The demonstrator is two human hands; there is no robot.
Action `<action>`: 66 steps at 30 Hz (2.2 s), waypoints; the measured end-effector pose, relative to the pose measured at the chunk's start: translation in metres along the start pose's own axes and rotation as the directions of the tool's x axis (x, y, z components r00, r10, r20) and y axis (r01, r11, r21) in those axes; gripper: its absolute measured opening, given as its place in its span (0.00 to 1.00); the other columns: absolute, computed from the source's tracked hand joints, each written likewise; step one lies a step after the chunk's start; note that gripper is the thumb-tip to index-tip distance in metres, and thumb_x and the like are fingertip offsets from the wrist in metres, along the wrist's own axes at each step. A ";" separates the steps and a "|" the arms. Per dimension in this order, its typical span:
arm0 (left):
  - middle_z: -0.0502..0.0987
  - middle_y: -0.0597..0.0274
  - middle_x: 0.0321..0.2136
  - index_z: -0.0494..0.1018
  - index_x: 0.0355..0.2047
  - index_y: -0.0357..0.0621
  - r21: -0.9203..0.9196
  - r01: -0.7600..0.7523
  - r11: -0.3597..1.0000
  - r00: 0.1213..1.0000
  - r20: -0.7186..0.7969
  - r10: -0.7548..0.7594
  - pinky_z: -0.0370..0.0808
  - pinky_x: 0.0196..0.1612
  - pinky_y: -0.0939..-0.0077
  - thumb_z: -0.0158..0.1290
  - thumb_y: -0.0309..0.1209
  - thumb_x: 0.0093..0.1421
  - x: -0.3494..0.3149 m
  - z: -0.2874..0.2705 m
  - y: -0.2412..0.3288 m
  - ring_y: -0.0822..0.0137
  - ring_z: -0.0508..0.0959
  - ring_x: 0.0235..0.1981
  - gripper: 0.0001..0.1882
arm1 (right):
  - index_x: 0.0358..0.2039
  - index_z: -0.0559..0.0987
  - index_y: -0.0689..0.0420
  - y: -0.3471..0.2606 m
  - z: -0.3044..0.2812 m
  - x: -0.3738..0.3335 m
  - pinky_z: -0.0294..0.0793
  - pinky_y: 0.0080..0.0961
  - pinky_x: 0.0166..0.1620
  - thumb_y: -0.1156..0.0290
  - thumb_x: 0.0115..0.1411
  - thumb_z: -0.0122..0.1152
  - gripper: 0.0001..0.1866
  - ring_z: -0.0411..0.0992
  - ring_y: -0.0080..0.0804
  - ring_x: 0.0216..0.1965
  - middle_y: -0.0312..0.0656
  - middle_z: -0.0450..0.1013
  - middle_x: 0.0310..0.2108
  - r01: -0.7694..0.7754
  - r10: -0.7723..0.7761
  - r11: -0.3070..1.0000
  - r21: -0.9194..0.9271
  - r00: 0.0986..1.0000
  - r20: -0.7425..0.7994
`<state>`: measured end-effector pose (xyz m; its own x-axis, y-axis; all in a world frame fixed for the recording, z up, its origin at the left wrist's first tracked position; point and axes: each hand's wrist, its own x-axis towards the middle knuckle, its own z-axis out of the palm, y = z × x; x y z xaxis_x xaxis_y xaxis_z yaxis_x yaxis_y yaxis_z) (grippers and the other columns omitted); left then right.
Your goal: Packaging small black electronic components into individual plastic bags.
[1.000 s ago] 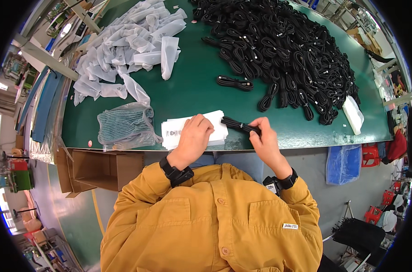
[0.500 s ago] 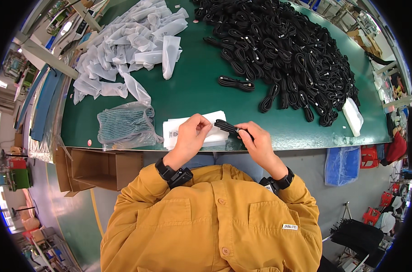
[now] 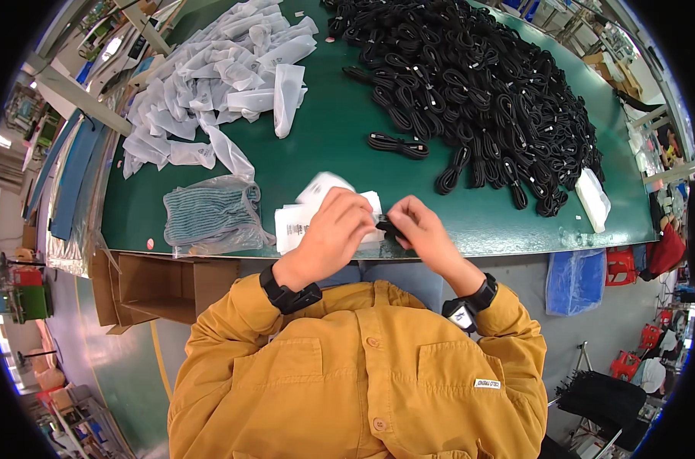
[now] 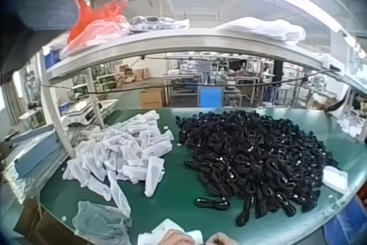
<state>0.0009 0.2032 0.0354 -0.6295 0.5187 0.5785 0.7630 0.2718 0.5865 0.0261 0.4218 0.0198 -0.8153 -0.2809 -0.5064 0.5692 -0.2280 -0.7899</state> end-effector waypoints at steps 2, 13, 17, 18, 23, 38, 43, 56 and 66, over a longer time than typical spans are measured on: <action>0.73 0.56 0.38 0.72 0.32 0.39 0.014 0.076 0.997 0.996 -0.045 -0.076 0.71 0.44 0.68 0.60 0.19 0.52 0.006 -0.003 -0.003 0.56 0.73 0.39 0.10 | 0.49 0.73 0.61 -0.008 0.011 -0.001 0.68 0.18 0.32 0.77 0.59 0.63 0.17 0.67 0.26 0.30 0.43 0.70 0.38 0.606 -0.625 0.545 -0.579 0.754 0.201; 0.77 0.64 0.40 0.74 0.38 0.40 -0.777 0.448 0.441 0.776 0.093 -0.624 0.73 0.44 0.73 0.53 0.31 0.66 0.045 -0.043 -0.026 0.72 0.75 0.40 0.07 | 0.45 0.76 0.59 -0.049 0.032 0.009 0.72 0.22 0.37 0.81 0.57 0.63 0.15 0.70 0.29 0.39 0.43 0.67 0.47 0.752 -0.832 0.109 -0.651 0.427 0.354; 0.79 0.61 0.41 0.75 0.43 0.39 -0.732 0.409 0.545 0.709 -0.121 -0.695 0.75 0.47 0.69 0.52 0.33 0.67 0.088 -0.106 -0.084 0.69 0.78 0.43 0.11 | 0.47 0.75 0.58 -0.057 0.001 0.047 0.74 0.30 0.40 0.79 0.55 0.65 0.18 0.71 0.37 0.41 0.46 0.68 0.48 0.547 -0.823 -0.023 -0.837 0.465 0.327; 0.79 0.61 0.41 0.75 0.44 0.39 -0.704 0.391 0.593 0.705 -0.185 -0.684 0.75 0.47 0.67 0.54 0.32 0.65 0.094 -0.119 -0.094 0.67 0.78 0.42 0.11 | 0.47 0.75 0.58 -0.054 -0.009 0.054 0.74 0.33 0.42 0.77 0.54 0.67 0.20 0.71 0.41 0.43 0.48 0.68 0.48 0.387 -0.822 -0.182 -0.904 0.445 0.356; 0.78 0.53 0.40 0.73 0.44 0.36 0.364 0.183 0.913 0.921 -0.388 -0.030 0.75 0.44 0.68 0.57 0.30 0.60 0.068 -0.089 -0.066 0.56 0.78 0.40 0.14 | 0.46 0.75 0.59 -0.037 -0.028 0.064 0.71 0.38 0.44 0.75 0.51 0.68 0.20 0.69 0.46 0.45 0.47 0.69 0.44 0.245 -0.728 -0.402 -0.882 0.499 0.470; 0.71 0.59 0.31 0.72 0.30 0.41 0.151 0.367 0.918 0.923 0.060 -0.379 0.72 0.38 0.65 0.62 0.25 0.52 -0.018 0.033 -0.016 0.56 0.75 0.35 0.09 | 0.40 0.76 0.63 0.000 -0.025 0.024 0.70 0.30 0.31 0.72 0.61 0.62 0.10 0.72 0.34 0.29 0.42 0.71 0.31 0.371 -0.766 0.026 -0.928 0.604 0.220; 0.71 0.60 0.31 0.72 0.31 0.42 0.215 0.353 0.911 0.928 0.046 -0.370 0.69 0.38 0.64 0.62 0.25 0.52 -0.020 0.028 -0.017 0.57 0.74 0.36 0.09 | 0.46 0.75 0.64 -0.002 -0.020 0.006 0.70 0.22 0.28 0.70 0.66 0.58 0.12 0.70 0.23 0.23 0.37 0.73 0.28 0.345 -0.454 0.776 -0.528 0.886 -0.090; 0.70 0.61 0.31 0.77 0.34 0.45 0.278 0.222 0.935 0.972 0.013 -0.235 0.68 0.38 0.64 0.61 0.24 0.52 -0.022 0.031 -0.016 0.58 0.73 0.34 0.08 | 0.47 0.76 0.65 0.006 -0.018 -0.001 0.71 0.19 0.31 0.72 0.64 0.60 0.14 0.69 0.19 0.28 0.38 0.75 0.34 0.398 -0.496 0.731 -0.553 0.868 -0.031; 0.75 0.60 0.29 0.74 0.32 0.37 -0.239 0.543 0.805 0.825 -0.030 -0.565 0.74 0.34 0.75 0.59 0.21 0.56 -0.020 0.027 -0.023 0.66 0.76 0.29 0.05 | 0.47 0.80 0.58 0.006 -0.002 -0.017 0.72 0.26 0.34 0.77 0.57 0.65 0.16 0.72 0.35 0.32 0.42 0.72 0.35 0.526 -0.730 0.279 -0.803 0.660 0.178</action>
<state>0.0004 0.2083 -0.0049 -0.9546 0.2496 0.1627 0.2374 0.3072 0.9216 0.0431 0.4276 0.0233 -0.9343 -0.1851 0.3045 -0.3557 0.5378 -0.7644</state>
